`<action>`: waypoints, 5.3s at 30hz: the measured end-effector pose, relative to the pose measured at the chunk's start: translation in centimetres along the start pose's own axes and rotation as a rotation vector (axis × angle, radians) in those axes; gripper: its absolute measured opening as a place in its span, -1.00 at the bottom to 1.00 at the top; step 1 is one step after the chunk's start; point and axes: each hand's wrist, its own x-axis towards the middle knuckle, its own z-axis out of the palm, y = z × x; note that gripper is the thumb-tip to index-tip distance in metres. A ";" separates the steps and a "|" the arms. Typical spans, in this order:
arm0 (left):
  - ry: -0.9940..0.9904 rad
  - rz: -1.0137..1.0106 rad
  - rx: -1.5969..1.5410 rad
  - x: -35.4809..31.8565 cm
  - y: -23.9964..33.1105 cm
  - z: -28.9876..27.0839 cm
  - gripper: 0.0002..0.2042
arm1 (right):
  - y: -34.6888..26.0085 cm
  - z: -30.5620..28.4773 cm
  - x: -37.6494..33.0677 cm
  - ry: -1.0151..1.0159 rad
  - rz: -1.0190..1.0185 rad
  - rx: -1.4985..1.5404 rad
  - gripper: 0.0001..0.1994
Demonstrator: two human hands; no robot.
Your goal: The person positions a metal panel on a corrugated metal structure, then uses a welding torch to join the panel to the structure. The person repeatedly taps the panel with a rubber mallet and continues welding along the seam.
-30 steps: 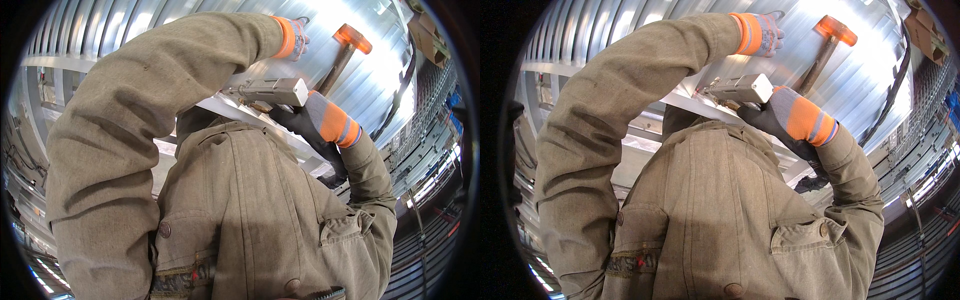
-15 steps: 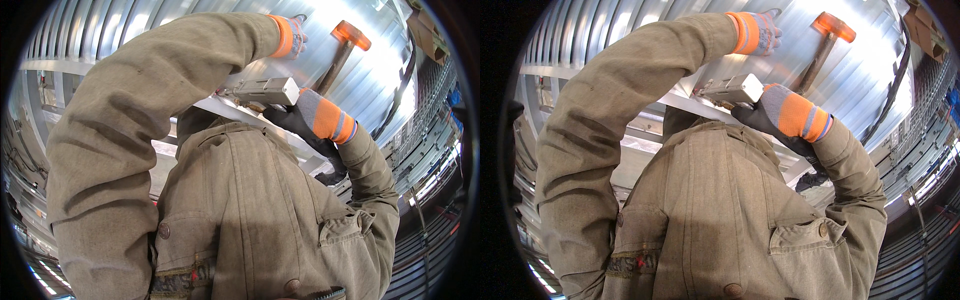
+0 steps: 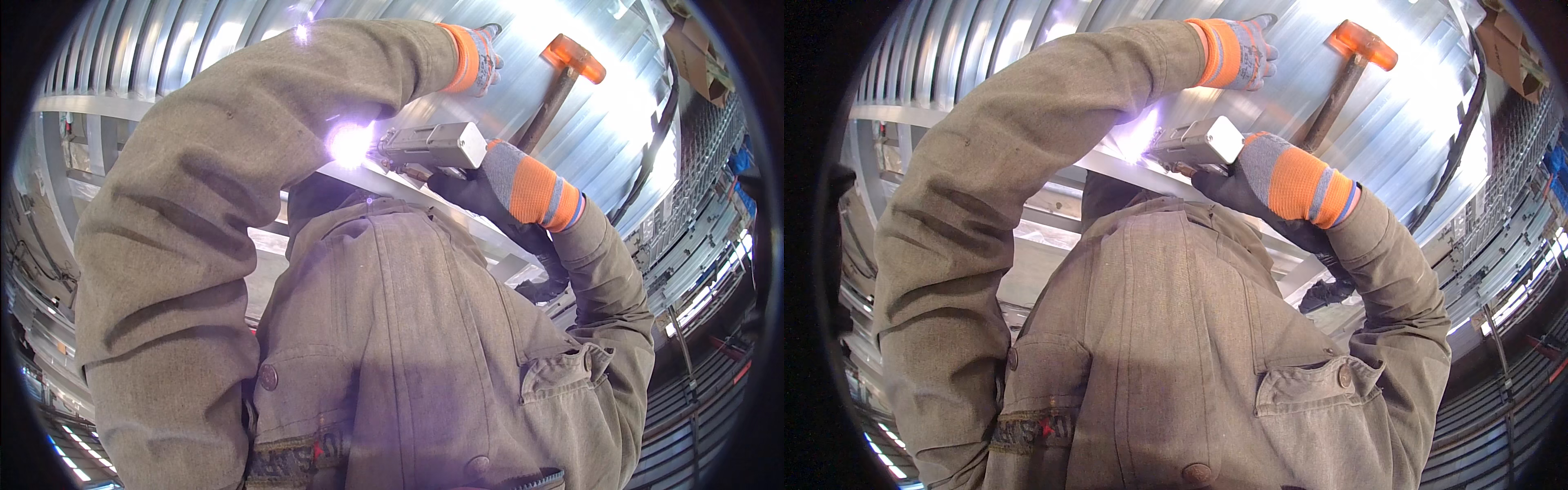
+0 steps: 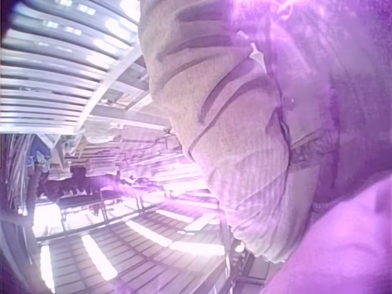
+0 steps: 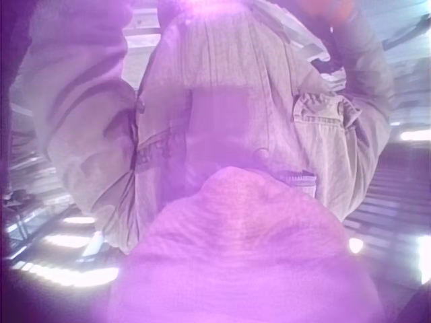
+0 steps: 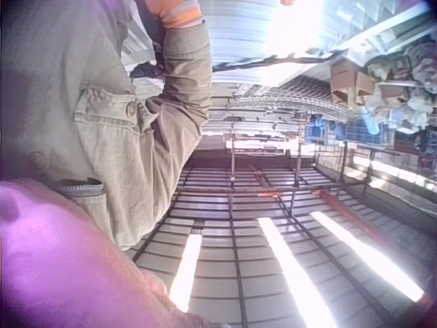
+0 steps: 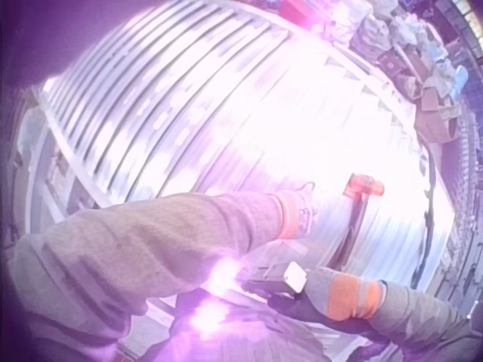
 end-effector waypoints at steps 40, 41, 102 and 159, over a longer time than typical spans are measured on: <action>0.004 0.029 -0.065 0.8 -0.3 1.0 -0.39 | -1.4 -1.5 -3.1 -0.075 0.198 -0.005 -0.57; 0.009 0.028 -0.063 0.7 -0.3 0.9 -0.40 | -1.4 -1.5 -3.2 -0.068 0.194 -0.003 -0.56; 0.168 0.244 0.009 6.8 3.7 0.9 -0.83 | 6.0 1.1 -12.9 0.209 0.358 0.468 -0.50; 0.160 0.045 -0.105 8.4 5.4 1.5 -0.60 | 7.6 2.1 -6.5 0.042 -0.019 0.110 -0.53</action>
